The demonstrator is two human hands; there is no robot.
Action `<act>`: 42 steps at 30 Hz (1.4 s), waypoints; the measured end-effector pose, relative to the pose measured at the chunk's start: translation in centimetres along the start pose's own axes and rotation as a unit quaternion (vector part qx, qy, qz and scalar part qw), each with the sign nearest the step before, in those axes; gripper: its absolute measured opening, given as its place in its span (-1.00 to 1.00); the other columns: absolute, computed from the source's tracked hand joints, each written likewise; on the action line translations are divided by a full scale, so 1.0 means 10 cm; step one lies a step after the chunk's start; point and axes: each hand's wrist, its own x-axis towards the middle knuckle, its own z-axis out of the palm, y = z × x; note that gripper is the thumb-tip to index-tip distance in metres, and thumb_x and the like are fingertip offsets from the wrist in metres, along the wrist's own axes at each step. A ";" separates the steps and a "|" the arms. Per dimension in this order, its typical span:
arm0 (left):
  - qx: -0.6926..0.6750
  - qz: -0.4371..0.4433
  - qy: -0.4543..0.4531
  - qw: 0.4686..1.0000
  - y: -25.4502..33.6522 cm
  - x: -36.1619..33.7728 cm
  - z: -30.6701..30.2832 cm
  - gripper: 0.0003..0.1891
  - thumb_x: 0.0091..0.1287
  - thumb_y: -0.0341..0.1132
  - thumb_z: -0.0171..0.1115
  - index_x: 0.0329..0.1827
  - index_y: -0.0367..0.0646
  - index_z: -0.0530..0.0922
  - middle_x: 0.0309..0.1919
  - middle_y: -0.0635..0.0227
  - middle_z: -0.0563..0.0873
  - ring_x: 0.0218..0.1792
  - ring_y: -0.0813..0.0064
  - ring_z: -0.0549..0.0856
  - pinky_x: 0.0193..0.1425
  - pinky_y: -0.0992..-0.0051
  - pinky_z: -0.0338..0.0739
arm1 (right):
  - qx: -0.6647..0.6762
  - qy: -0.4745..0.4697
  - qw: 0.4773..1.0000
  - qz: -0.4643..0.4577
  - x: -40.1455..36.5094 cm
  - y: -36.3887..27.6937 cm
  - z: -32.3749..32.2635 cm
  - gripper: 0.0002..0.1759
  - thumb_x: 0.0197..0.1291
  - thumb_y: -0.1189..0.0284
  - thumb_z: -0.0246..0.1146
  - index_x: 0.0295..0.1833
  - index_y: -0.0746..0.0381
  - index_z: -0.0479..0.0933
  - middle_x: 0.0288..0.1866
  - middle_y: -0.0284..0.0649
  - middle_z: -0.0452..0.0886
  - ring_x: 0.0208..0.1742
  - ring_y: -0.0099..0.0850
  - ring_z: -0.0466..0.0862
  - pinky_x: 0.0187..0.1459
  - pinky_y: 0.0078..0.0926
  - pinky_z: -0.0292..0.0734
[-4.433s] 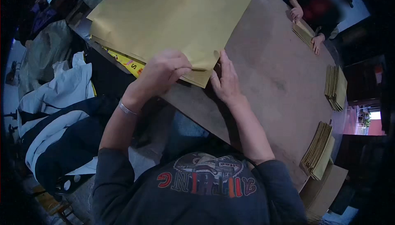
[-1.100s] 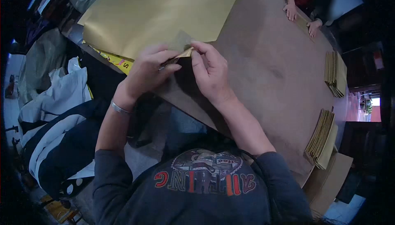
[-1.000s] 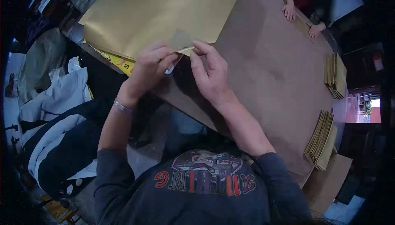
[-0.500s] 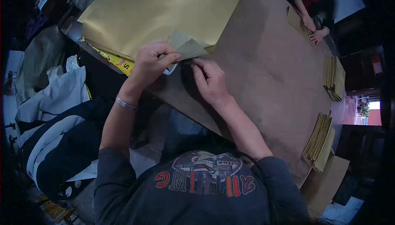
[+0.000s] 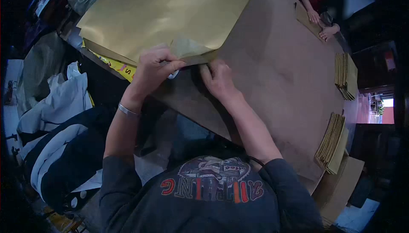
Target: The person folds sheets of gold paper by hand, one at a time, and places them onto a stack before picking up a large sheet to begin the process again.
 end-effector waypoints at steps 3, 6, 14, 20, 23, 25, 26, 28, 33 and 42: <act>0.000 -0.004 0.003 1.000 -0.01 0.00 0.01 -0.82 0.06 -0.40 0.53 -0.46 -0.25 0.64 -0.54 0.29 0.63 -0.49 0.42 0.61 -0.38 0.46 0.45 | 0.088 0.055 0.994 0.039 -0.04 0.03 -0.07 -0.80 0.28 0.47 0.10 -0.35 0.38 0.46 -0.41 0.17 0.51 -0.33 0.15 0.54 -0.26 0.00 0.43; -0.003 -0.006 0.011 1.000 -0.03 0.00 0.01 -0.82 0.06 -0.41 0.53 -0.47 -0.26 0.63 -0.55 0.29 0.62 -0.50 0.44 0.60 -0.39 0.46 0.45 | 0.149 0.098 0.982 0.054 0.00 -0.06 -0.14 -0.67 0.44 0.35 0.01 -0.33 0.37 0.45 -0.43 0.18 0.49 -0.36 0.16 0.55 -0.32 -0.06 0.41; -0.006 -0.038 -0.004 0.999 -0.11 -0.03 -0.01 -0.77 0.23 -0.34 0.41 -0.49 -0.29 0.60 -0.59 0.31 0.58 -0.52 0.45 0.56 -0.39 0.47 0.44 | 0.133 0.079 0.975 0.158 0.07 0.00 -0.12 -0.49 0.42 0.15 0.06 -0.39 0.42 0.45 -0.49 0.20 0.50 -0.43 0.12 0.56 -0.34 -0.10 0.42; -0.091 -0.124 0.014 0.988 -0.10 -0.05 0.01 -0.84 0.30 -0.35 0.34 -0.33 -0.29 0.61 -0.49 0.29 0.61 -0.45 0.46 0.57 -0.33 0.48 0.46 | 0.129 0.051 0.974 0.181 0.09 0.11 -0.06 -0.62 0.29 0.27 0.16 -0.35 0.43 0.50 -0.50 0.17 0.53 -0.51 -0.09 0.54 -0.37 -0.21 0.45; -0.052 -0.078 0.017 0.995 -0.07 -0.01 -0.04 -0.89 0.28 -0.43 0.33 -0.28 -0.30 0.61 -0.43 0.28 0.63 -0.40 0.49 0.59 -0.30 0.50 0.47 | 0.155 0.046 0.969 0.186 0.11 0.04 -0.12 -0.59 0.29 0.26 0.20 -0.39 0.45 0.50 -0.54 0.15 0.52 -0.52 -0.24 0.56 -0.39 -0.20 0.45; 0.007 -0.039 0.045 0.998 0.10 0.04 -0.08 -0.93 0.25 -0.50 0.33 -0.30 -0.31 0.61 -0.45 0.27 0.64 -0.42 0.49 0.60 -0.30 0.50 0.49 | 0.123 0.009 0.970 0.211 0.14 -0.06 -0.18 -0.54 0.29 0.24 0.23 -0.43 0.48 0.52 -0.53 0.17 0.54 -0.51 -0.21 0.61 -0.38 -0.18 0.46; 0.008 -0.040 0.045 0.998 0.12 0.06 -0.08 -0.93 0.25 -0.50 0.33 -0.30 -0.31 0.61 -0.45 0.27 0.64 -0.42 0.49 0.60 -0.30 0.50 0.49 | 0.104 0.000 0.972 0.213 0.13 -0.06 -0.16 -0.54 0.30 0.24 0.22 -0.42 0.48 0.53 -0.52 0.18 0.55 -0.50 -0.19 0.63 -0.38 -0.18 0.46; 0.027 0.007 0.085 0.996 0.15 0.09 -0.09 -0.94 0.23 -0.53 0.33 -0.30 -0.31 0.61 -0.47 0.27 0.65 -0.43 0.48 0.62 -0.31 0.50 0.50 | 0.116 0.001 0.968 0.223 0.07 -0.04 -0.06 -0.56 0.34 0.27 0.20 -0.41 0.48 0.53 -0.54 0.14 0.54 -0.51 -0.23 0.58 -0.39 -0.18 0.45; 0.061 0.000 0.108 0.992 0.15 0.15 -0.15 -0.93 0.22 -0.50 0.34 -0.28 -0.29 0.65 -0.49 0.24 0.66 -0.43 0.45 0.65 -0.30 0.49 0.52 | 0.249 0.052 0.953 0.166 0.13 -0.21 0.05 -0.61 0.39 0.32 0.18 -0.38 0.45 0.49 -0.55 0.08 0.49 -0.51 -0.40 0.45 -0.40 -0.25 0.39; 0.126 0.056 0.154 0.979 0.26 0.15 -0.28 -0.94 0.19 -0.52 0.36 -0.30 -0.25 0.68 -0.36 0.20 0.73 -0.36 0.34 0.70 -0.21 0.44 0.57 | 0.181 -0.009 0.962 0.202 0.04 -0.20 0.03 -0.61 0.38 0.29 0.18 -0.35 0.43 0.55 -0.41 0.21 0.61 -0.38 -0.04 0.70 -0.30 -0.12 0.51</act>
